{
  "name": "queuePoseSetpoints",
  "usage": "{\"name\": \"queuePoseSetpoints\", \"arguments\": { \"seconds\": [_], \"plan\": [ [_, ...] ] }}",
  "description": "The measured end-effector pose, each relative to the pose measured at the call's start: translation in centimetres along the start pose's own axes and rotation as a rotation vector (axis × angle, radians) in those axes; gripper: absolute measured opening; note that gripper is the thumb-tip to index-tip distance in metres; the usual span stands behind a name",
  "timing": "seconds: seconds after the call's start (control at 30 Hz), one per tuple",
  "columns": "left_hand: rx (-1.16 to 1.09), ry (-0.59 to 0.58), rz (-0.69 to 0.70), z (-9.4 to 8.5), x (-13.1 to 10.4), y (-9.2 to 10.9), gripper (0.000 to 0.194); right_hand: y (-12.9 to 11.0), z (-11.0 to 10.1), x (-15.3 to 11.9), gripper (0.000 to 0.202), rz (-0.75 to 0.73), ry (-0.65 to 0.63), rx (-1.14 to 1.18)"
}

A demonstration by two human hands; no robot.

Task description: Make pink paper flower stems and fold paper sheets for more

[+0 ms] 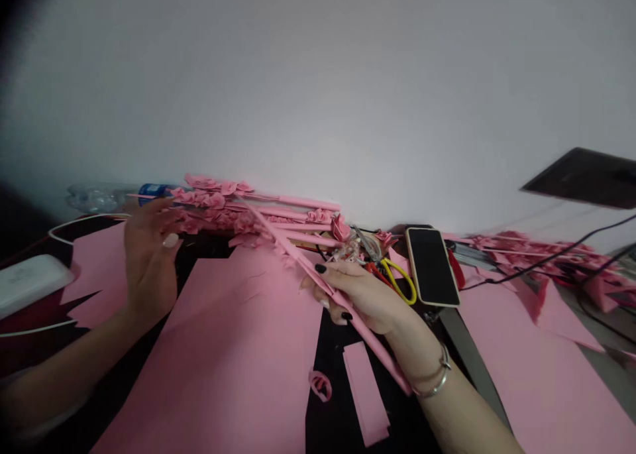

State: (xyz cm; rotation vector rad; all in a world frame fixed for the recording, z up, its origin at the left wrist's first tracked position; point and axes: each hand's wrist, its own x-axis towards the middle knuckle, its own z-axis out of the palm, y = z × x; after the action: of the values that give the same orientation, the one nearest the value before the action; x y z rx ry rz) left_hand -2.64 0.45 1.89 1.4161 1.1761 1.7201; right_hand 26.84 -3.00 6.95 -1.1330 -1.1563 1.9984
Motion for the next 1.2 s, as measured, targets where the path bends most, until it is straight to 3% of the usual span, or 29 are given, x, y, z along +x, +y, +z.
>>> {"name": "queuePoseSetpoints", "arguments": {
  "seconds": [0.1, 0.17, 0.27, 0.47, 0.63, 0.97, 1.2],
  "plan": [
    [-0.374, 0.015, -0.349, 1.7, 0.2, 0.4, 0.024, 0.4, 0.7, 0.4, 0.025, 0.030, -0.055, 0.134],
    [-0.521, -0.031, -0.648, 2.8, -0.1, 1.0, 0.025, 1.3, 1.4, 0.7, 0.025, 0.094, -0.118, 0.185],
    [-0.658, -0.084, -0.868, 3.8, -1.2, 1.9, 0.033, 2.9, 2.6, 1.3, 0.027, 0.224, -0.243, 0.202],
    [-0.721, 0.080, -0.964, 3.8, -2.5, 1.7, 0.024, 5.3, 3.9, 1.9, 0.021, 0.316, -0.312, 0.194],
    [-0.681, 0.013, -0.899, 4.0, -2.7, 1.1, 0.029, 5.9, 4.1, 2.0, 0.027, 0.304, -0.288, 0.198],
    [-0.638, -0.050, -0.906, 4.2, -3.4, 1.0, 0.030, 6.1, 4.0, 2.1, 0.028, 0.309, -0.278, 0.165],
    [-0.631, -0.031, -0.938, 4.5, -3.6, 1.4, 0.034, 6.3, 4.0, 2.2, 0.028, 0.300, -0.280, 0.170]
  ]
}}
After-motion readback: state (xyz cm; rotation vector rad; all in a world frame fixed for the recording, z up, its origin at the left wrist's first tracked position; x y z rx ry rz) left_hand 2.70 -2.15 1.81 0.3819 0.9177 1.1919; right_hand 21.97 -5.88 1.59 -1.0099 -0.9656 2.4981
